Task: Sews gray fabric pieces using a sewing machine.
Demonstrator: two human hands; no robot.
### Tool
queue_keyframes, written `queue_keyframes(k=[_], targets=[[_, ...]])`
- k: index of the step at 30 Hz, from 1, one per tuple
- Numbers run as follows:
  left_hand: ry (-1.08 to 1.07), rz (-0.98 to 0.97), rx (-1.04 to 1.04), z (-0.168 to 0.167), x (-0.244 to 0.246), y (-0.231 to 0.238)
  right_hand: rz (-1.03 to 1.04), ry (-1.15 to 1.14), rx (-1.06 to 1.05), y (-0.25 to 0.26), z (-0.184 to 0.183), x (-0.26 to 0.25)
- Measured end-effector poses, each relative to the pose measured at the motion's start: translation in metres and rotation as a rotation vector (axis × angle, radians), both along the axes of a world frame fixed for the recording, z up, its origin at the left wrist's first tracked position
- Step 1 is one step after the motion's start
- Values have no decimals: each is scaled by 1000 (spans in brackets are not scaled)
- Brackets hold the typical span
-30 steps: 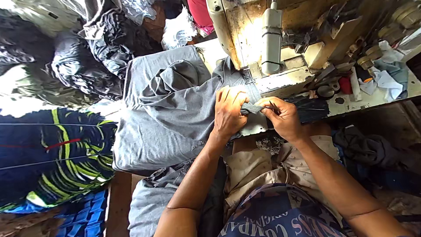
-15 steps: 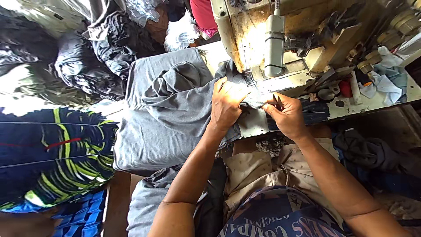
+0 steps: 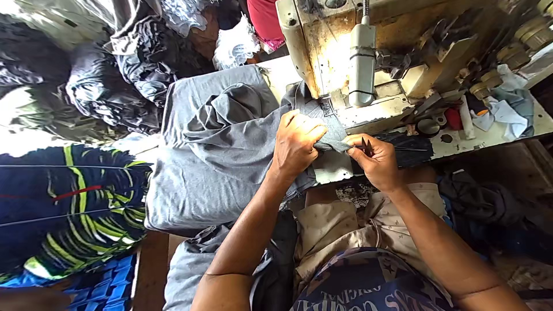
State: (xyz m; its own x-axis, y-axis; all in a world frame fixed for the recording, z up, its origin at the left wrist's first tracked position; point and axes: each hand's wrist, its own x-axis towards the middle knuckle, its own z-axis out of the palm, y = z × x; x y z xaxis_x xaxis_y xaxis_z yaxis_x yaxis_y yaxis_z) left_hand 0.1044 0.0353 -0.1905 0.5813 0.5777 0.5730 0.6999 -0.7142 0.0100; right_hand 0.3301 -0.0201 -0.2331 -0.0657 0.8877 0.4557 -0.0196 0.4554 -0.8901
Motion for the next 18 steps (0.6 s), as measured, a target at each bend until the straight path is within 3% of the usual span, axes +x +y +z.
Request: queue_keyframes(k=[14, 18], targets=[[-38, 32, 11, 7, -8, 36, -134, -37, 4, 29, 4, -23], [-73, -12, -75, 11, -12, 34, -113, -21, 25, 39, 5, -27]])
